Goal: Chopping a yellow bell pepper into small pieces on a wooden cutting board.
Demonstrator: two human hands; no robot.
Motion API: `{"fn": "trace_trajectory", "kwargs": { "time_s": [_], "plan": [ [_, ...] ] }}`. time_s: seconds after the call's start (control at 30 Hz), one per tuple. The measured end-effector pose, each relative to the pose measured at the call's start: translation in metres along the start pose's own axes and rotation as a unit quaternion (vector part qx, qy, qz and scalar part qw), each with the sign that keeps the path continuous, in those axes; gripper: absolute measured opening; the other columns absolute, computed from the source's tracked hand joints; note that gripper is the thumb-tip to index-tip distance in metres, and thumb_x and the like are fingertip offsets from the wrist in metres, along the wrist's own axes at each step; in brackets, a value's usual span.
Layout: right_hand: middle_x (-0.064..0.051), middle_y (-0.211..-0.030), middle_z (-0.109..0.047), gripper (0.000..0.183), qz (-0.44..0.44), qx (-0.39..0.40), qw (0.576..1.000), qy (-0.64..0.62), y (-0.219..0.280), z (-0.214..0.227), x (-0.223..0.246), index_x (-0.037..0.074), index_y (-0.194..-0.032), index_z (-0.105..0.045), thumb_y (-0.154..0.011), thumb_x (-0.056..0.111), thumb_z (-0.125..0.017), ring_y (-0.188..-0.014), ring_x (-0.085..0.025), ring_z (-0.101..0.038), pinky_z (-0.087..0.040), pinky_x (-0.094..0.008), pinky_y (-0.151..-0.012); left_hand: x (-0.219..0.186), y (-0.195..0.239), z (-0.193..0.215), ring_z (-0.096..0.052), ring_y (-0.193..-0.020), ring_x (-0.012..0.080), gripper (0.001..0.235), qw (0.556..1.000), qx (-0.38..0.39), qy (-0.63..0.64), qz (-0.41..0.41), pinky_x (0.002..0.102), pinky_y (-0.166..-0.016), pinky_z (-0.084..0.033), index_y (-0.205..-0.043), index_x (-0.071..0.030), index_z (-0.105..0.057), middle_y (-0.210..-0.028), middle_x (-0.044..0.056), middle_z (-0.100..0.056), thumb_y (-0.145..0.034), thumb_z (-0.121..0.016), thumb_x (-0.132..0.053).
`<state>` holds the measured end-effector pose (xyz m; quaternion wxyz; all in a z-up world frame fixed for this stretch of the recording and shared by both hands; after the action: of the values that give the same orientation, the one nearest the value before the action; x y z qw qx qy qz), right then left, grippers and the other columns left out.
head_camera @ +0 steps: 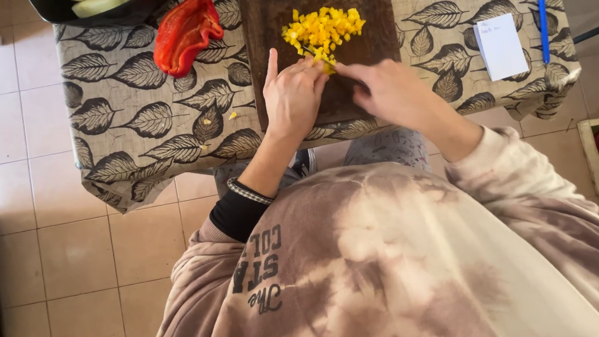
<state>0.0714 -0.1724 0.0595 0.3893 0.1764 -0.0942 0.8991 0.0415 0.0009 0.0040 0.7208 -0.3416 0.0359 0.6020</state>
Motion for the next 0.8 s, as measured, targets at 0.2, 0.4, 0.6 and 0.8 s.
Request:
{"fn": "trace_trajectory", "kwargs": {
  "time_s": [0.2,0.4,0.6,0.8],
  "plan": [
    [-0.023,-0.074,-0.070,0.048,-0.030,0.040,0.999,-0.004,0.044,0.028,0.007,0.014,-0.139,-0.066,-0.090,0.012,-0.063,-0.065,-0.038,-0.069,-0.057,-0.048,-0.070,-0.004,0.000,0.008,-0.073,-0.107,0.0222,0.015,1.000,-0.014,0.008,-0.005,0.054,-0.125,-0.019,-0.103,-0.010,-0.077,-0.109,0.009,-0.078,-0.092,-0.072,-0.018],
    [-0.024,-0.081,-0.071,0.048,-0.012,0.022,1.000,-0.001,0.004,0.011,0.017,0.011,-0.138,-0.066,-0.090,0.012,-0.063,-0.071,-0.041,-0.070,-0.057,-0.050,-0.069,-0.008,-0.003,0.013,-0.074,-0.107,0.0226,0.010,1.000,0.000,-0.006,-0.010,0.055,-0.126,-0.020,-0.098,-0.008,-0.076,-0.106,0.007,-0.078,-0.093,-0.072,-0.016],
    [-0.024,-0.085,-0.071,0.046,0.005,-0.021,0.999,-0.024,0.006,-0.004,0.003,0.015,-0.135,-0.067,-0.089,0.015,-0.064,-0.075,-0.043,-0.069,-0.056,-0.051,-0.071,-0.005,-0.001,0.011,-0.074,-0.103,0.0228,0.009,0.998,-0.047,0.006,-0.039,0.056,-0.125,-0.019,-0.097,-0.011,-0.075,-0.104,0.007,-0.077,-0.091,-0.071,-0.016],
    [-0.025,-0.080,-0.070,0.047,-0.028,0.021,0.999,-0.024,0.049,0.014,0.002,0.018,-0.135,-0.067,-0.088,0.017,-0.063,-0.069,-0.041,-0.068,-0.056,-0.050,-0.069,-0.008,-0.006,0.018,-0.072,-0.084,0.0266,0.028,0.999,0.020,0.020,0.042,0.052,-0.127,-0.022,-0.112,-0.010,-0.069,-0.085,0.009,-0.075,-0.088,-0.075,-0.024]
  ]
}}
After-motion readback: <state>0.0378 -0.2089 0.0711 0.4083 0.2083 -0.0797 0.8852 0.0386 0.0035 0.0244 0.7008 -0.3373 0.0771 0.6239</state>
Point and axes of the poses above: each hand's wrist, its own y-axis away from the middle knuckle, its own z-axis out of the back of the hand, x = y × z, the point moved 4 cm from there along -y, towards the middle knuckle
